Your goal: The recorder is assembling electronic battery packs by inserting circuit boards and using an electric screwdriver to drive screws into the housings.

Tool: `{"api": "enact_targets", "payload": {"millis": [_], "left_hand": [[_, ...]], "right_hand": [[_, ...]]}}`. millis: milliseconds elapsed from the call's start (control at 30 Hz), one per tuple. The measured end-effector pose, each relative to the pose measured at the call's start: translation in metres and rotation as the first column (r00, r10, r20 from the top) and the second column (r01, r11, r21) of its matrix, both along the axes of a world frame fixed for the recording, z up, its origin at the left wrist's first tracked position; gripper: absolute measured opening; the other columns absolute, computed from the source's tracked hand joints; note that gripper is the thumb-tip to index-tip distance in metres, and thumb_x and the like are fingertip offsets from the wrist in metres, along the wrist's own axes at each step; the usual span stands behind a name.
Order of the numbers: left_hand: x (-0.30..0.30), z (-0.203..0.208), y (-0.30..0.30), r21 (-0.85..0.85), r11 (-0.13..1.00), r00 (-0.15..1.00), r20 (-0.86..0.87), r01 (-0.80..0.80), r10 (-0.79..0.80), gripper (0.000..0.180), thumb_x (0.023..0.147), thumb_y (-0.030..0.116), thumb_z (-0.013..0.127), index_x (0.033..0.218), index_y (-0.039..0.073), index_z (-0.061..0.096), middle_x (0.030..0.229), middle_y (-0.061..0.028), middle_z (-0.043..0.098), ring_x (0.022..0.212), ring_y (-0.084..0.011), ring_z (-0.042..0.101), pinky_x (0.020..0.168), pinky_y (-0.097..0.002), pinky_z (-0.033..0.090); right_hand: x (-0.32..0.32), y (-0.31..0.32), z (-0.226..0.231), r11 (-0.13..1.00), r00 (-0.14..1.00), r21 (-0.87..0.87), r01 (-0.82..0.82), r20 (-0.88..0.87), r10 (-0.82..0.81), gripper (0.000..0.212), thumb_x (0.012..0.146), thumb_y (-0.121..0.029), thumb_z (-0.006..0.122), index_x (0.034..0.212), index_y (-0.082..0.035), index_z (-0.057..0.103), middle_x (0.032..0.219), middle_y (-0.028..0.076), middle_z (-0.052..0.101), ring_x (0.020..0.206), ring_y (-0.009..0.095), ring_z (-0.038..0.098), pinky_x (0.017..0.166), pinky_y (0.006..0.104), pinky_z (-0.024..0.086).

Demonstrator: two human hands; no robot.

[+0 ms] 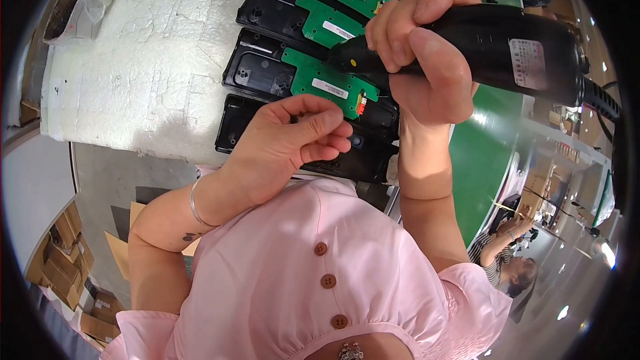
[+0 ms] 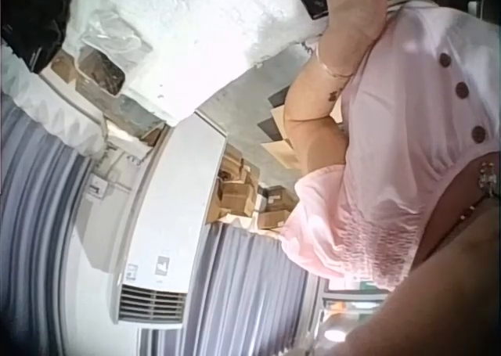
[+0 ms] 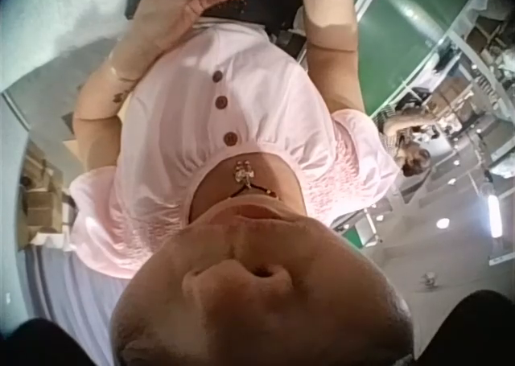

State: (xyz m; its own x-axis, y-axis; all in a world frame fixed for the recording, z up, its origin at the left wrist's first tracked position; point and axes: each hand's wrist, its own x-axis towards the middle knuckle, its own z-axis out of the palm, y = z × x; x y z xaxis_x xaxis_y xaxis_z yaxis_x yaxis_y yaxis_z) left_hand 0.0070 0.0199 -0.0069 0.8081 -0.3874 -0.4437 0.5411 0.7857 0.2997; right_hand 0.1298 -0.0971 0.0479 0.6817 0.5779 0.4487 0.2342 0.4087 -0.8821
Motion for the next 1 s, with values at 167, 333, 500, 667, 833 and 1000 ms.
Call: {"api": "enact_targets", "payload": {"millis": [167, 333, 500, 667, 833, 1000], "left_hand": [[0.004, 0.005, -0.004, -0.030, 0.993, 0.990, -0.084, -0.117, 0.114, 0.017, 0.086, 0.009, 0.052, 0.101, 0.001, 0.056, 0.091, -0.0080, 0.060, 0.078, -0.0126, 0.060, 0.068, -0.0200, 0.052], [0.001, -0.005, -0.002, -0.170, 0.979, 0.993, 0.010, -0.112, 0.116, 0.018, 0.086, 0.015, 0.055, 0.099, 0.003, 0.058, 0.090, -0.0057, 0.061, 0.083, -0.0107, 0.059, 0.072, -0.0198, 0.050], [-0.001, -0.007, -0.006, -0.235, 0.970, 0.998, 0.016, -0.053, 0.059, 0.021, 0.086, 0.018, 0.054, 0.098, 0.002, 0.057, 0.088, -0.0057, 0.060, 0.081, -0.0103, 0.059, 0.071, -0.0204, 0.050], [-0.006, 0.003, -0.016, -0.212, 0.977, 0.999, -0.039, 0.001, -0.009, 0.033, 0.087, 0.028, 0.052, 0.100, -0.003, 0.055, 0.091, -0.0091, 0.058, 0.086, -0.0153, 0.058, 0.076, -0.0239, 0.049], [-0.015, 0.002, -0.016, -0.215, 0.972, 0.990, -0.089, 0.092, -0.113, 0.041, 0.092, 0.022, 0.040, 0.118, -0.010, 0.039, 0.109, -0.0206, 0.051, 0.104, -0.0273, 0.052, 0.092, -0.0305, 0.043], [-0.018, 0.003, -0.007, -0.086, 0.975, 0.978, 0.027, 0.206, -0.205, 0.035, 0.092, 0.018, 0.041, 0.117, -0.006, 0.042, 0.101, -0.0186, 0.056, 0.095, -0.0265, 0.058, 0.083, -0.0287, 0.049]], "right_hand": [[-0.015, -0.028, 0.028, 0.995, 0.995, 0.091, -0.029, 0.100, 0.019, 0.046, 0.054, 0.009, 0.047, 0.099, -0.002, 0.042, 0.060, -0.002, 0.041, 0.052, 0.012, 0.039, 0.055, 0.0286, 0.033], [-0.048, -0.026, 0.048, 0.920, 0.999, 0.391, -0.013, 0.045, -0.005, 0.026, 0.064, -0.009, 0.063, 0.084, -0.010, 0.046, 0.057, -0.006, 0.052, 0.048, 0.002, 0.048, 0.053, 0.0165, 0.039], [-0.059, -0.042, 0.052, 0.938, 0.996, 0.347, 0.015, 0.081, -0.046, 0.027, 0.065, -0.012, 0.067, 0.083, -0.012, 0.046, 0.055, -0.006, 0.055, 0.046, 0.003, 0.051, 0.052, 0.0158, 0.043], [-0.044, -0.041, 0.047, 0.977, 0.965, 0.088, -0.193, 0.195, 0.173, 0.027, 0.071, -0.013, 0.061, 0.091, -0.011, 0.043, 0.059, -0.006, 0.052, 0.048, 0.005, 0.049, 0.048, 0.0185, 0.038], [-0.046, -0.034, 0.010, 0.997, 0.996, 0.008, 0.081, -0.046, -0.081, 0.029, 0.070, -0.012, 0.046, 0.098, -0.006, 0.041, 0.059, 0.000, 0.043, 0.049, 0.012, 0.039, 0.055, 0.0286, 0.035], [-0.047, -0.032, 0.003, 0.992, 0.992, -0.034, 0.119, -0.026, -0.120, 0.029, 0.069, -0.011, 0.045, 0.097, -0.005, 0.041, 0.058, 0.001, 0.042, 0.049, 0.012, 0.038, 0.055, 0.0288, 0.035]]}}
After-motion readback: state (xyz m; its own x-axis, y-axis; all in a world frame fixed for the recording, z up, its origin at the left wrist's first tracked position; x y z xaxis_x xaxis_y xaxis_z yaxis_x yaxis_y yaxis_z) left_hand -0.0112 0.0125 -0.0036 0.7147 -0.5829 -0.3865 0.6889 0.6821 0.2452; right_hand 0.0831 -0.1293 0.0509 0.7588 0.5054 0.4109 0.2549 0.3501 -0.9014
